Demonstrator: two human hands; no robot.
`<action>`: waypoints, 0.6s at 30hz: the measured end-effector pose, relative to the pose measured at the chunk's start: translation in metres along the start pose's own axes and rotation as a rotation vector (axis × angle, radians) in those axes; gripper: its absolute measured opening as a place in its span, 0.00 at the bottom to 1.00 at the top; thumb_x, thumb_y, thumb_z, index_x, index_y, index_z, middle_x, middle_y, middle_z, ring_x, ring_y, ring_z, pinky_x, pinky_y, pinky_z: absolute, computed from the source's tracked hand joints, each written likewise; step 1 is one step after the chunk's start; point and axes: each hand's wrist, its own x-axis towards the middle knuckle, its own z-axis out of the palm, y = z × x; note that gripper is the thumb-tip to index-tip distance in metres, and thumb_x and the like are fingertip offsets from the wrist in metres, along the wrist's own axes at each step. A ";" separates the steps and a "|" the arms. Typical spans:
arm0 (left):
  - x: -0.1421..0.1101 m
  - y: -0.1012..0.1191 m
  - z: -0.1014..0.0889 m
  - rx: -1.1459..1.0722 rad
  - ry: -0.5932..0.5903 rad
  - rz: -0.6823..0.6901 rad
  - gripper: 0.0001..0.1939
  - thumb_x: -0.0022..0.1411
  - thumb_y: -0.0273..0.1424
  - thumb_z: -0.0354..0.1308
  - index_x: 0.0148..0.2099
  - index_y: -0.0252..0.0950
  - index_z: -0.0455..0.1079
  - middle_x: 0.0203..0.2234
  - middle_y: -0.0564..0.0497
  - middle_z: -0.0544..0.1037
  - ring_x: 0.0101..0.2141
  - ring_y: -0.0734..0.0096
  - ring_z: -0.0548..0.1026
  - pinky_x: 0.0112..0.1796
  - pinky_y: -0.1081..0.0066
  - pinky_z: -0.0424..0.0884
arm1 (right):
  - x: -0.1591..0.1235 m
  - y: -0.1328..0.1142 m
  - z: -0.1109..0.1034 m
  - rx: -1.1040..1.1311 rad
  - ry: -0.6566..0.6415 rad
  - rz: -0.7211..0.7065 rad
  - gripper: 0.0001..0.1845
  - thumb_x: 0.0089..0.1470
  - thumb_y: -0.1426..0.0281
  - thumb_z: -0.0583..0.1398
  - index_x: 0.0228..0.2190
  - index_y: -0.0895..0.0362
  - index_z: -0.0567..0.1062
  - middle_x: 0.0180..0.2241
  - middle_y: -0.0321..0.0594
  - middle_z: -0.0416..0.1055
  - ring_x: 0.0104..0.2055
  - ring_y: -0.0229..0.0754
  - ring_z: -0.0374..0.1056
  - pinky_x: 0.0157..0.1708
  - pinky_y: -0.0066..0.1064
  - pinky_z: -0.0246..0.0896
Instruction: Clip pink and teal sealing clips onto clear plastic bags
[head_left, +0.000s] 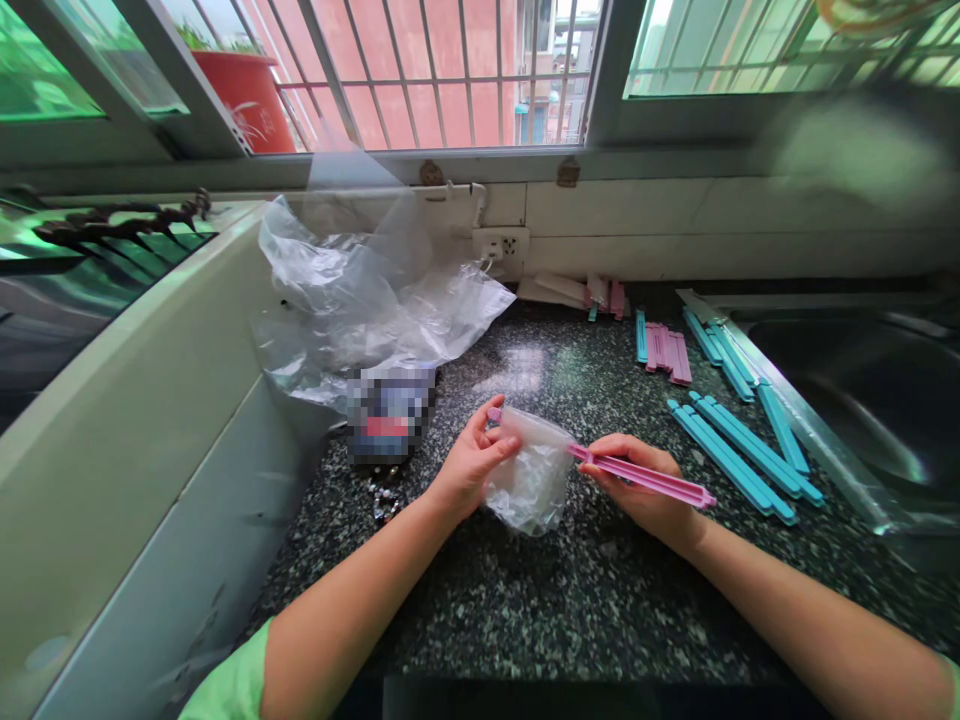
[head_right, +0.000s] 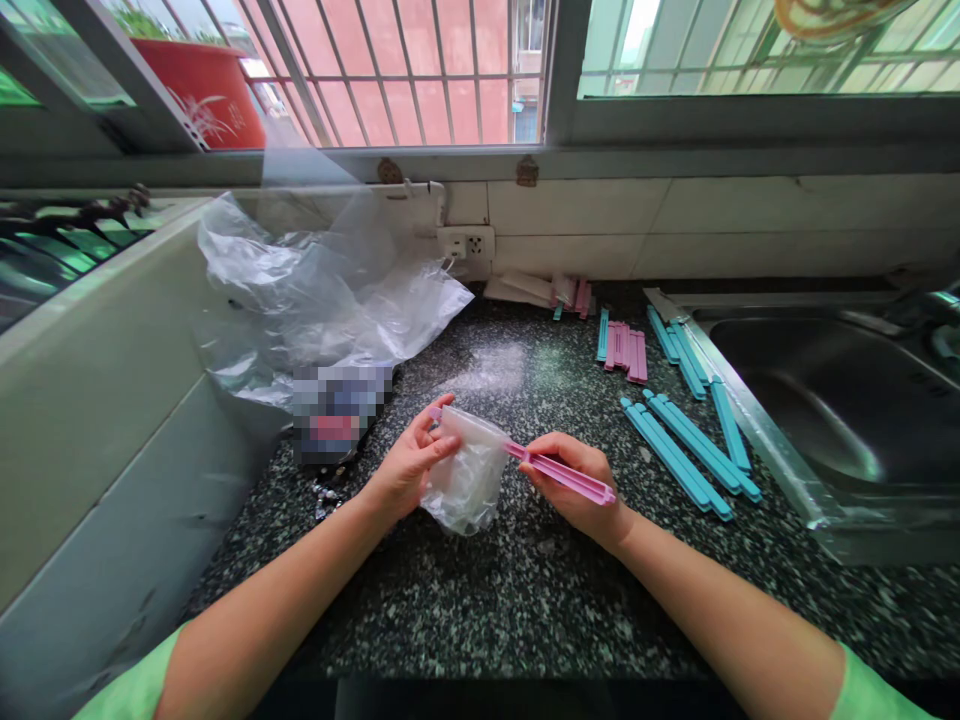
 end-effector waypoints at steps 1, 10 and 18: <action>0.001 0.000 0.000 -0.008 0.004 -0.016 0.44 0.34 0.28 0.71 0.56 0.36 0.59 0.28 0.51 0.78 0.27 0.74 0.74 0.32 0.75 0.67 | 0.000 0.000 0.000 0.004 0.004 0.002 0.05 0.49 0.68 0.61 0.30 0.56 0.71 0.26 0.37 0.72 0.26 0.35 0.68 0.26 0.24 0.65; 0.001 -0.003 0.000 0.038 0.019 -0.075 0.18 0.32 0.31 0.71 0.29 0.30 0.73 0.24 0.49 0.77 0.25 0.75 0.72 0.30 0.75 0.66 | -0.002 0.004 0.000 -0.031 -0.034 -0.024 0.04 0.49 0.69 0.61 0.31 0.55 0.71 0.28 0.37 0.73 0.28 0.36 0.69 0.28 0.26 0.65; 0.002 -0.005 -0.002 0.049 0.008 -0.124 0.17 0.33 0.34 0.70 0.27 0.29 0.73 0.22 0.48 0.77 0.23 0.74 0.71 0.30 0.74 0.65 | -0.001 0.000 0.000 -0.053 -0.043 -0.048 0.04 0.50 0.68 0.60 0.30 0.56 0.72 0.27 0.38 0.73 0.28 0.36 0.69 0.28 0.26 0.65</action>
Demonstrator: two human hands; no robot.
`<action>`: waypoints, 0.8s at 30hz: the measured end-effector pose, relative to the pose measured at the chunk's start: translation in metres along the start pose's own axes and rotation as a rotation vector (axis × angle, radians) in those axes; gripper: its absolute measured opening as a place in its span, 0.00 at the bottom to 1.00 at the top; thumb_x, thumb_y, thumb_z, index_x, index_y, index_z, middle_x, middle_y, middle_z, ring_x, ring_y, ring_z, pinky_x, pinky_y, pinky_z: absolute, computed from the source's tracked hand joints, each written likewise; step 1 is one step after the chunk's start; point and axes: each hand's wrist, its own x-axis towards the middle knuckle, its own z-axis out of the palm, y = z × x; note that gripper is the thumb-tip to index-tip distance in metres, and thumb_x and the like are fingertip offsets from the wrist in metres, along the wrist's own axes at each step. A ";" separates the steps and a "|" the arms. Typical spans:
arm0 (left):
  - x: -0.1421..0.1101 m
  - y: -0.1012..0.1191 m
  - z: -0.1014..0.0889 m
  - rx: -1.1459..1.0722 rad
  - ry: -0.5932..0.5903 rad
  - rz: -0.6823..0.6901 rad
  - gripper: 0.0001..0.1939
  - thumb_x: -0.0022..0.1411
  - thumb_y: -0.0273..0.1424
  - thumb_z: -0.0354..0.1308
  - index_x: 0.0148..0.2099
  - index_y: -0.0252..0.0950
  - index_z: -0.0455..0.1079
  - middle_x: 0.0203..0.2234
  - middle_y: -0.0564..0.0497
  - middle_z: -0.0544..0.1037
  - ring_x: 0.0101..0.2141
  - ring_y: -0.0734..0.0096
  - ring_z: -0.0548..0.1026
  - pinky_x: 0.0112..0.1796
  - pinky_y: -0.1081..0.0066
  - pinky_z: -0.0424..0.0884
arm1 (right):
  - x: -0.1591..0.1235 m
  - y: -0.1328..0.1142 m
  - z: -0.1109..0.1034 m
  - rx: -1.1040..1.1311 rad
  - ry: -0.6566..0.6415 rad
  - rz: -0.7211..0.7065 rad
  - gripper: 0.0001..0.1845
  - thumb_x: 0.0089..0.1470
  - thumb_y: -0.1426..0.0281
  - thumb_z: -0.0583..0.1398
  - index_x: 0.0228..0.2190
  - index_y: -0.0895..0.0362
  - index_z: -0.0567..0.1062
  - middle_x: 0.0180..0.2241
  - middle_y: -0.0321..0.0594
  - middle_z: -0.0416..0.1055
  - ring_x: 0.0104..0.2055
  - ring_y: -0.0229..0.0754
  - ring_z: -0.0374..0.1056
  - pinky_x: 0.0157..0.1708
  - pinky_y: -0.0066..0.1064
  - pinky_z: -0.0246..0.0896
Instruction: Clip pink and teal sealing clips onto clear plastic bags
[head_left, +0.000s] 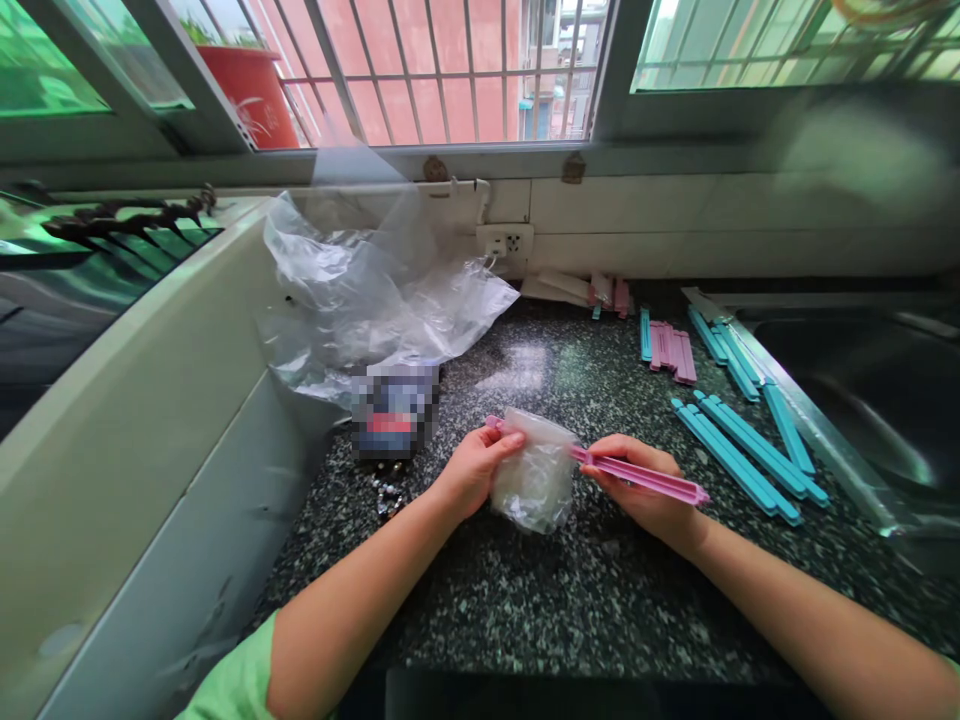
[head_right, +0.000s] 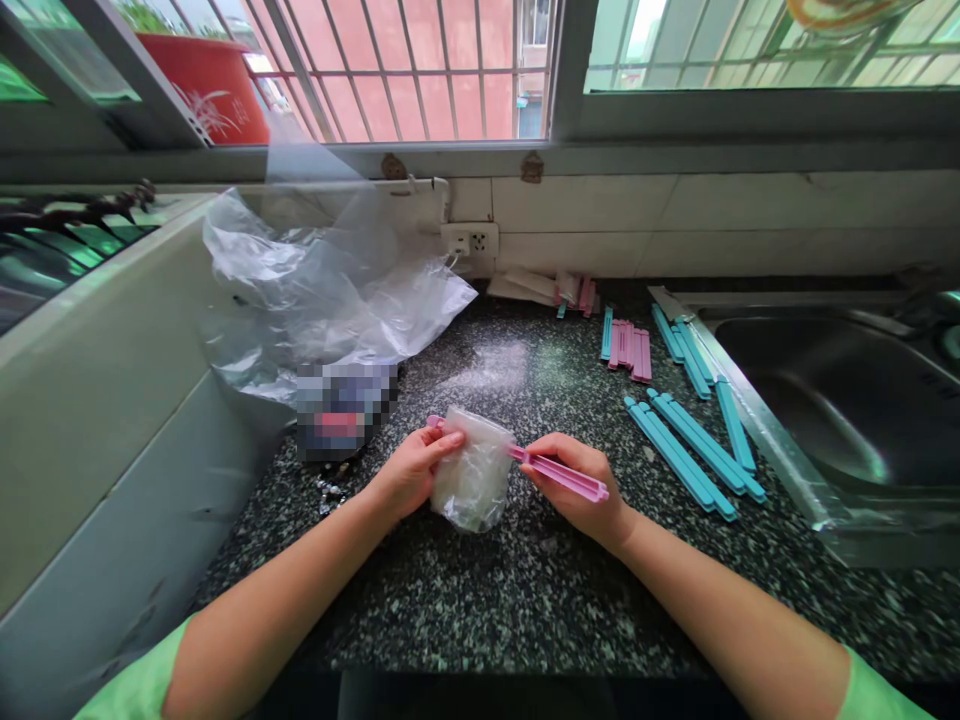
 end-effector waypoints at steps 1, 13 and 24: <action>0.000 0.000 0.000 -0.002 0.002 0.007 0.17 0.33 0.34 0.70 0.27 0.29 0.73 0.22 0.49 0.77 0.23 0.75 0.71 0.30 0.75 0.65 | 0.001 -0.001 0.000 -0.003 0.001 -0.011 0.04 0.50 0.68 0.60 0.30 0.56 0.72 0.27 0.38 0.73 0.28 0.36 0.69 0.29 0.27 0.66; -0.001 -0.005 0.000 0.060 0.000 0.078 0.15 0.36 0.35 0.69 0.26 0.30 0.74 0.22 0.50 0.77 0.23 0.75 0.70 0.31 0.74 0.64 | 0.001 -0.003 -0.001 -0.058 0.108 -0.105 0.06 0.50 0.71 0.60 0.34 0.55 0.75 0.32 0.41 0.73 0.33 0.40 0.69 0.33 0.32 0.68; -0.002 -0.008 0.001 0.055 0.023 0.087 0.16 0.35 0.36 0.69 0.25 0.30 0.73 0.21 0.50 0.76 0.22 0.76 0.69 0.29 0.75 0.63 | -0.004 0.003 0.004 0.095 0.134 -0.084 0.07 0.49 0.74 0.60 0.33 0.54 0.70 0.30 0.36 0.71 0.31 0.36 0.70 0.31 0.29 0.70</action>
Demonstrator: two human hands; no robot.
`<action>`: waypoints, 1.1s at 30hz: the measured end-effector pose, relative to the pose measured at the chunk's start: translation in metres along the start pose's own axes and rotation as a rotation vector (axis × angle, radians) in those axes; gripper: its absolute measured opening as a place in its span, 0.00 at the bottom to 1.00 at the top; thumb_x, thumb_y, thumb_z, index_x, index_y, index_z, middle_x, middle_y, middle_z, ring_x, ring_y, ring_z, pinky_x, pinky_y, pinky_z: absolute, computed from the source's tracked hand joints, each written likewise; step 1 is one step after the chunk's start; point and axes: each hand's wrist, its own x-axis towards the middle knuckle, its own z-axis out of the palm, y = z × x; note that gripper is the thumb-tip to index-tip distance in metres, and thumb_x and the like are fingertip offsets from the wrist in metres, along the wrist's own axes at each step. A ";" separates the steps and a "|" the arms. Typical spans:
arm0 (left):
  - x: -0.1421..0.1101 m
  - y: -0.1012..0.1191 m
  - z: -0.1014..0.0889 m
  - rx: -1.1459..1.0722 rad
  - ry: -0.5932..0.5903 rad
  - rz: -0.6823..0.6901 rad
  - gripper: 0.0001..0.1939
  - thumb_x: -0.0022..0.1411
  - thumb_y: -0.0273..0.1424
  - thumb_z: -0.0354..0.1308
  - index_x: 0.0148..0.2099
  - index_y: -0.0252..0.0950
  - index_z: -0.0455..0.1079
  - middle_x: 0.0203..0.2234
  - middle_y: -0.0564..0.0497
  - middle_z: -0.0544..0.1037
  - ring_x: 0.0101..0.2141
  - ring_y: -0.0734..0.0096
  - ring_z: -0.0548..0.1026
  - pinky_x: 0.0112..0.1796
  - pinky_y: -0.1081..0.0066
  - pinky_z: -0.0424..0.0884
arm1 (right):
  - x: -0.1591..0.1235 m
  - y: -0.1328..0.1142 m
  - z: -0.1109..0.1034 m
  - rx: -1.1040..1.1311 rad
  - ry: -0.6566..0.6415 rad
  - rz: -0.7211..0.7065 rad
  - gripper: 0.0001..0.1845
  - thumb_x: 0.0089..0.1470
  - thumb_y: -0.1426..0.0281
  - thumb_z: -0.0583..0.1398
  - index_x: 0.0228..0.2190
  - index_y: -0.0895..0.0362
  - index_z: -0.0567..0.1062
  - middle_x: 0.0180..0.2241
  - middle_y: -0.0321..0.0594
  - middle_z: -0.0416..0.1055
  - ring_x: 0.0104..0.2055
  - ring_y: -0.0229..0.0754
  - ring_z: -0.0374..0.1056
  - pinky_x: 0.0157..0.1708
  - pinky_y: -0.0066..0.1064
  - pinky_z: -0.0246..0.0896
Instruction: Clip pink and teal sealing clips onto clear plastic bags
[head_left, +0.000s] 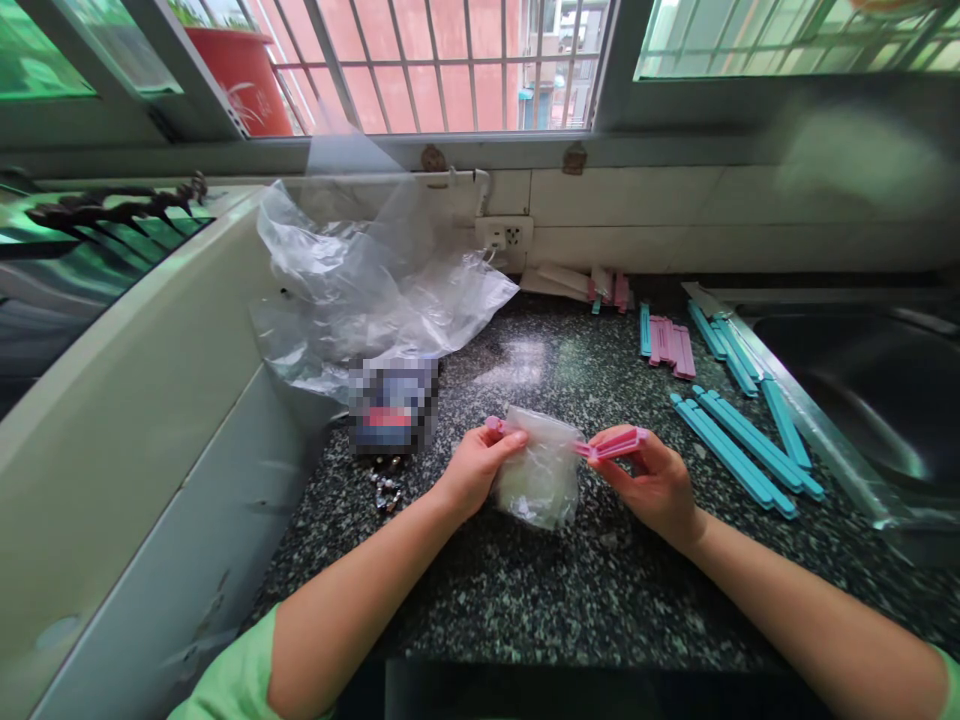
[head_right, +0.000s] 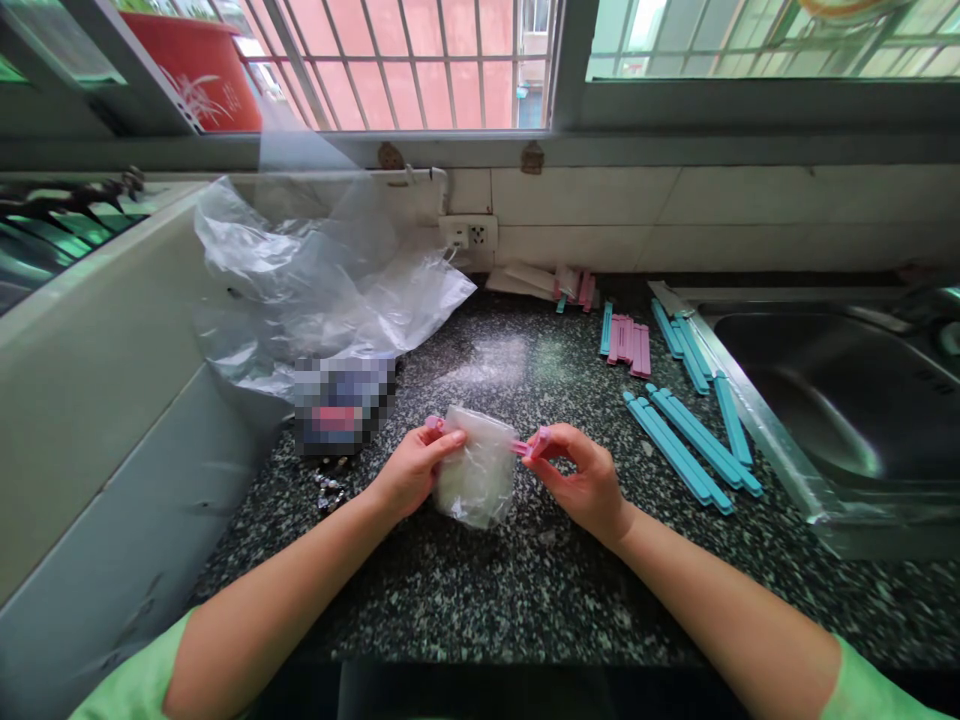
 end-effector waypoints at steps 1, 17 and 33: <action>0.000 0.000 0.000 0.002 0.000 0.002 0.16 0.35 0.36 0.70 0.26 0.30 0.74 0.21 0.50 0.76 0.22 0.76 0.69 0.29 0.75 0.63 | 0.000 0.000 0.000 -0.009 -0.010 0.002 0.06 0.49 0.74 0.60 0.32 0.54 0.70 0.30 0.37 0.71 0.31 0.36 0.70 0.32 0.28 0.70; -0.002 -0.004 0.002 0.061 0.015 0.058 0.18 0.36 0.39 0.69 0.27 0.30 0.74 0.22 0.49 0.77 0.23 0.74 0.70 0.30 0.73 0.65 | 0.006 -0.007 -0.003 -0.190 -0.036 -0.103 0.09 0.51 0.74 0.58 0.36 0.53 0.73 0.31 0.40 0.72 0.33 0.39 0.69 0.32 0.31 0.68; -0.007 0.000 0.006 0.149 0.019 0.111 0.20 0.36 0.42 0.68 0.28 0.30 0.75 0.23 0.48 0.78 0.24 0.72 0.71 0.30 0.72 0.67 | 0.007 -0.005 -0.002 -0.254 -0.038 -0.106 0.11 0.51 0.74 0.58 0.37 0.52 0.75 0.31 0.39 0.72 0.32 0.38 0.70 0.33 0.30 0.69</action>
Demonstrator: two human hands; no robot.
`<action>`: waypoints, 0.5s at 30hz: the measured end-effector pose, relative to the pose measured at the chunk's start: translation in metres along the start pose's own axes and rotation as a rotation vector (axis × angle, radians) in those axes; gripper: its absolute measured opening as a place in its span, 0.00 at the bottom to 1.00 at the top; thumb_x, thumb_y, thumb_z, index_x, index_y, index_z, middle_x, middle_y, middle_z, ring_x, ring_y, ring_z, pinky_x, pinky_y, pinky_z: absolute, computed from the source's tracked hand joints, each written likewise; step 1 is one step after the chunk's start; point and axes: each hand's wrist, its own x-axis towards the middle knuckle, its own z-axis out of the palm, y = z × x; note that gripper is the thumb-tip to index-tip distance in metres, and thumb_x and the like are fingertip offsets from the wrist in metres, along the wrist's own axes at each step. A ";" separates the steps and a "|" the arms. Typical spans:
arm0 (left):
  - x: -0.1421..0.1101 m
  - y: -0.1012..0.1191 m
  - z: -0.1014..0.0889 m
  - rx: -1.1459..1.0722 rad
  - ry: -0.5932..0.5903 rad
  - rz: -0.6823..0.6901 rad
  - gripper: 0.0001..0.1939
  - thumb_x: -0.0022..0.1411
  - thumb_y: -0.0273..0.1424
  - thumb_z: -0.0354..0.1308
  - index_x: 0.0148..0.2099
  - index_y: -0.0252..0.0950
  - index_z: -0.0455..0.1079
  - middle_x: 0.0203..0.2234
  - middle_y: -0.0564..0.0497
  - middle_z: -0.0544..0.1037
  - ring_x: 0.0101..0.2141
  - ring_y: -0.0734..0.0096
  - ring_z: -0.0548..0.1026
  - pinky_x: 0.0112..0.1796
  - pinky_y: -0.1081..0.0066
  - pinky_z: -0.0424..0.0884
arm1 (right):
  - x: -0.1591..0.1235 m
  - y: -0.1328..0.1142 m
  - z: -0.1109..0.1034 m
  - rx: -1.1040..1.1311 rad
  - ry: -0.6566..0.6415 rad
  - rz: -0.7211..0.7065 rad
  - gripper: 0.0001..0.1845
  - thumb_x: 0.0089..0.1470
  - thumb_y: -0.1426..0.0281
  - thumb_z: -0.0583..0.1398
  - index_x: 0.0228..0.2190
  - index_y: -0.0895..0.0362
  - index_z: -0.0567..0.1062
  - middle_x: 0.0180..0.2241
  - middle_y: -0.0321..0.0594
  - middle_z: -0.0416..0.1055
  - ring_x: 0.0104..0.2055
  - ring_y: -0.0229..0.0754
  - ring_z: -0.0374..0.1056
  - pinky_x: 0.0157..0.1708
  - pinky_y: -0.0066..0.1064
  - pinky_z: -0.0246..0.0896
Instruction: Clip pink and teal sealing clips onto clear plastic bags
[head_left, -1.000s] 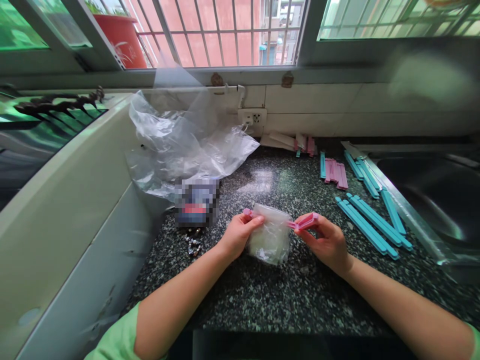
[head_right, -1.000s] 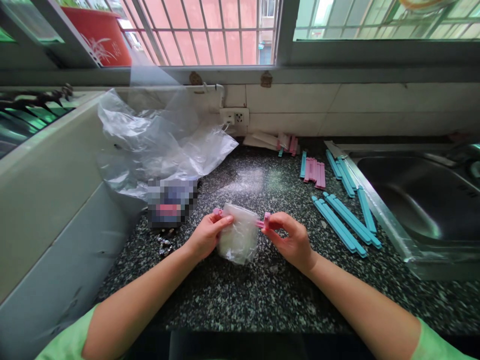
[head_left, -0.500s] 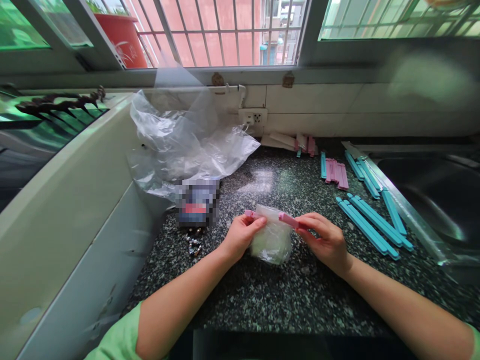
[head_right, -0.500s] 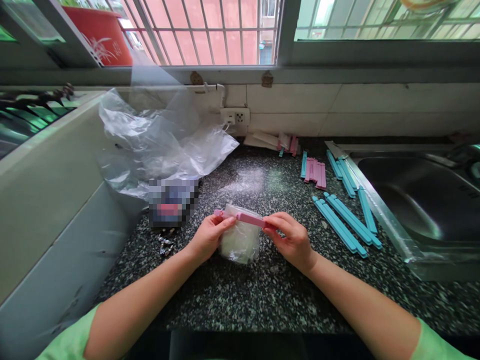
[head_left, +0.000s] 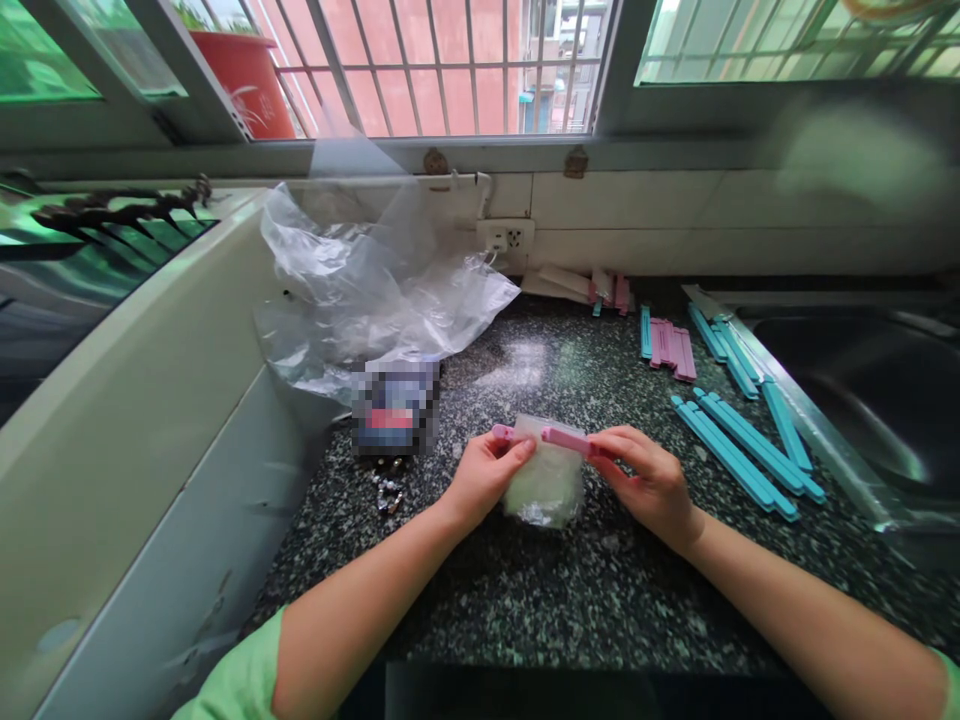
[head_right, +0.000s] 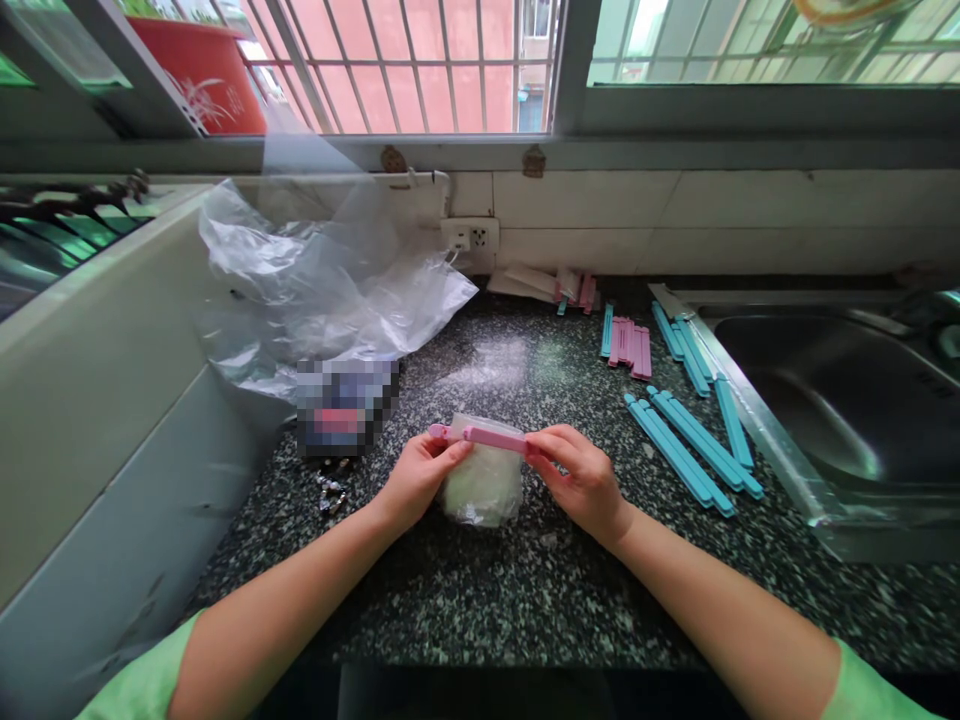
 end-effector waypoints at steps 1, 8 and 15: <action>0.000 0.000 0.000 0.003 0.000 0.002 0.20 0.36 0.42 0.68 0.28 0.30 0.75 0.23 0.48 0.78 0.24 0.72 0.71 0.30 0.72 0.67 | 0.000 0.000 0.000 -0.001 0.001 -0.004 0.11 0.51 0.75 0.58 0.37 0.51 0.75 0.31 0.39 0.72 0.32 0.38 0.70 0.33 0.29 0.69; 0.000 0.000 0.000 0.017 -0.009 0.016 0.17 0.38 0.39 0.68 0.28 0.32 0.75 0.23 0.50 0.78 0.24 0.73 0.70 0.31 0.73 0.66 | 0.001 0.001 0.001 -0.004 -0.025 -0.030 0.14 0.51 0.77 0.58 0.39 0.51 0.74 0.31 0.39 0.72 0.32 0.37 0.69 0.32 0.28 0.68; 0.000 -0.002 -0.001 0.048 -0.033 0.028 0.17 0.39 0.40 0.67 0.28 0.31 0.74 0.23 0.50 0.77 0.25 0.74 0.70 0.30 0.74 0.65 | -0.001 0.005 0.003 -0.029 -0.049 -0.041 0.15 0.51 0.77 0.58 0.41 0.52 0.73 0.31 0.39 0.70 0.32 0.36 0.68 0.31 0.27 0.67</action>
